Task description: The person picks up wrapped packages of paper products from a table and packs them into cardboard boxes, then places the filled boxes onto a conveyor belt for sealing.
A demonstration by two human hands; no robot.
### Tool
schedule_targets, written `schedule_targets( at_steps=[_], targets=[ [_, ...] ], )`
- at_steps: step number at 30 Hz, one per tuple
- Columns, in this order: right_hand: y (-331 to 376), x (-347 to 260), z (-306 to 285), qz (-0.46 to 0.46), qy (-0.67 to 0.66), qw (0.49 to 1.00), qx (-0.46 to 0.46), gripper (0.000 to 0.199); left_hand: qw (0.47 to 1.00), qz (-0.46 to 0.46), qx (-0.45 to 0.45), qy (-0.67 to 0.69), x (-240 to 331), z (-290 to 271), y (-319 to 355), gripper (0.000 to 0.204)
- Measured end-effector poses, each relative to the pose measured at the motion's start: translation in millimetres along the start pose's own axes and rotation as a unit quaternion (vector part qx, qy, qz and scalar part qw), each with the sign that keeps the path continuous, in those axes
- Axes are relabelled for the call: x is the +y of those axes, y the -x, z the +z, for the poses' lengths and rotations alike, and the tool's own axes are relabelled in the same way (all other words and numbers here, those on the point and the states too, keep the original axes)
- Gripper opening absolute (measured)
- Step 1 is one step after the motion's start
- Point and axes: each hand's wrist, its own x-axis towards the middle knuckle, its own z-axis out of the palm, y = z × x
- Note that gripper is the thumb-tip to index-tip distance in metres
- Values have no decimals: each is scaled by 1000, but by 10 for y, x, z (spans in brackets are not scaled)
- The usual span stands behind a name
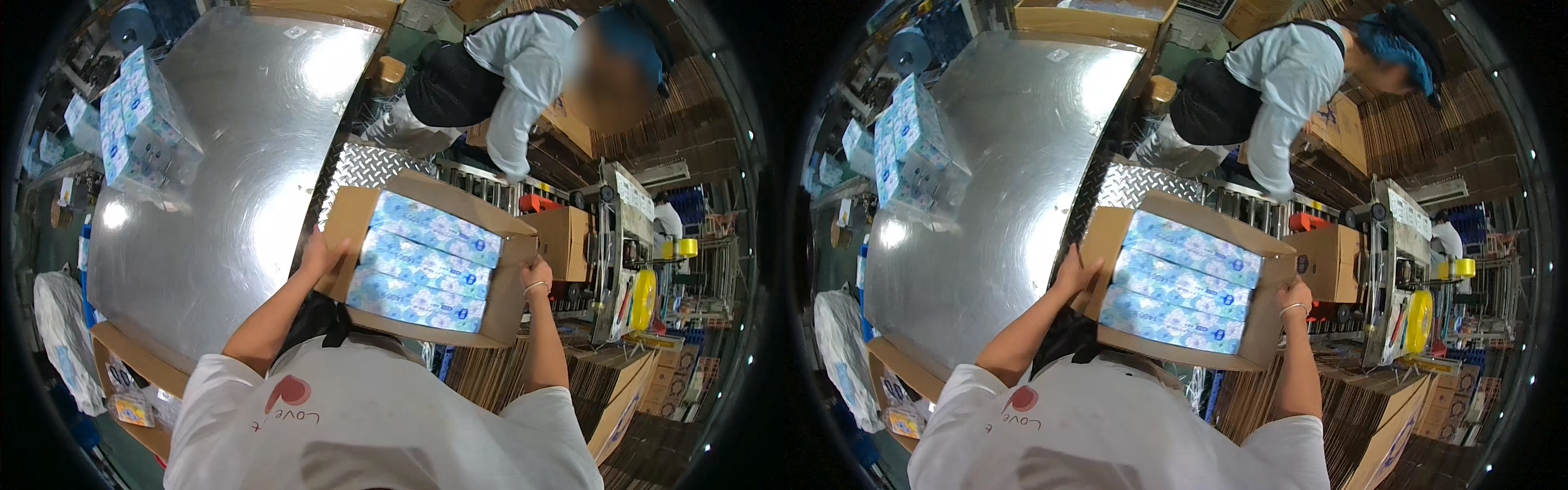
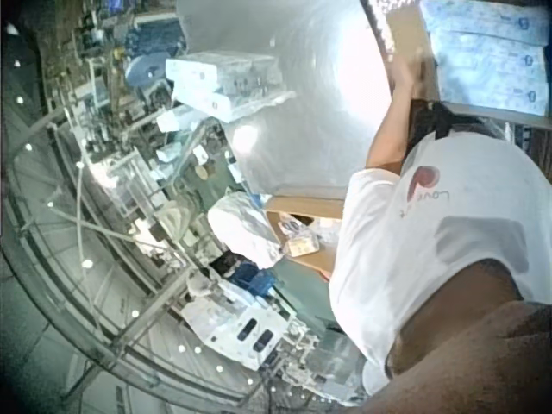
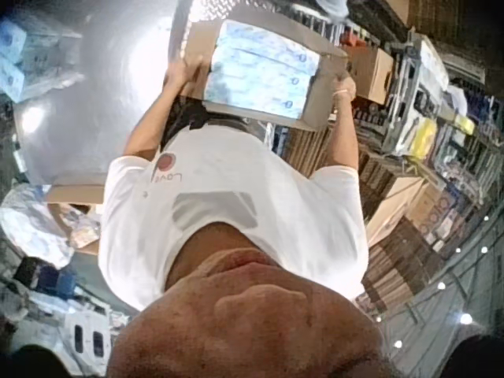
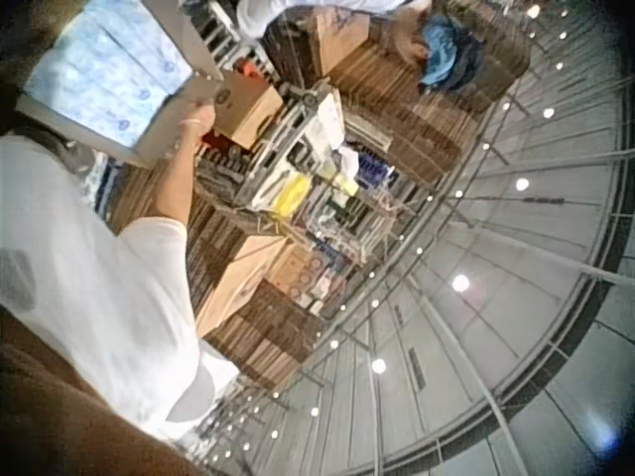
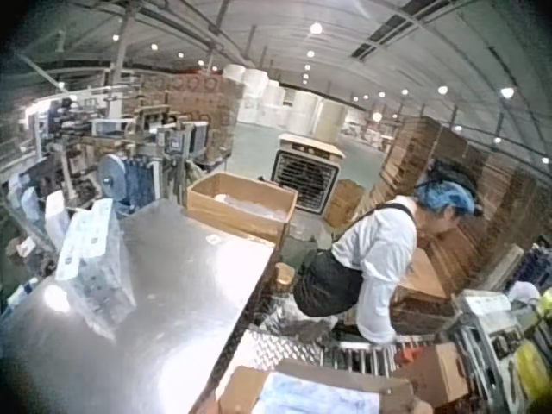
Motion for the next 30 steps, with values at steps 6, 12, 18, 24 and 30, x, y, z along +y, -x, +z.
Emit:
schedule_targets(
  at_steps=[6,12,18,24,30],
  targets=[
    [239,-656,450,-53,28,975,-215,50,995,27,-91,-24,505,-148,-349,50],
    [332,-656,949,-99,-28,965,-239,80,869,-184,-264,375,213,-248,-644,44],
    [372,-871,848,-80,-27,958,-273,80,754,364,-536,-108,1477,-53,518,73],
    [-230,-901,18,-127,-275,938,-167,25,865,384,-270,-177,1044,583,-307,87],
    [350,-467,492,-166,-13,984,61,44,959,250,-103,-81,683,595,-7,101]
  ],
)
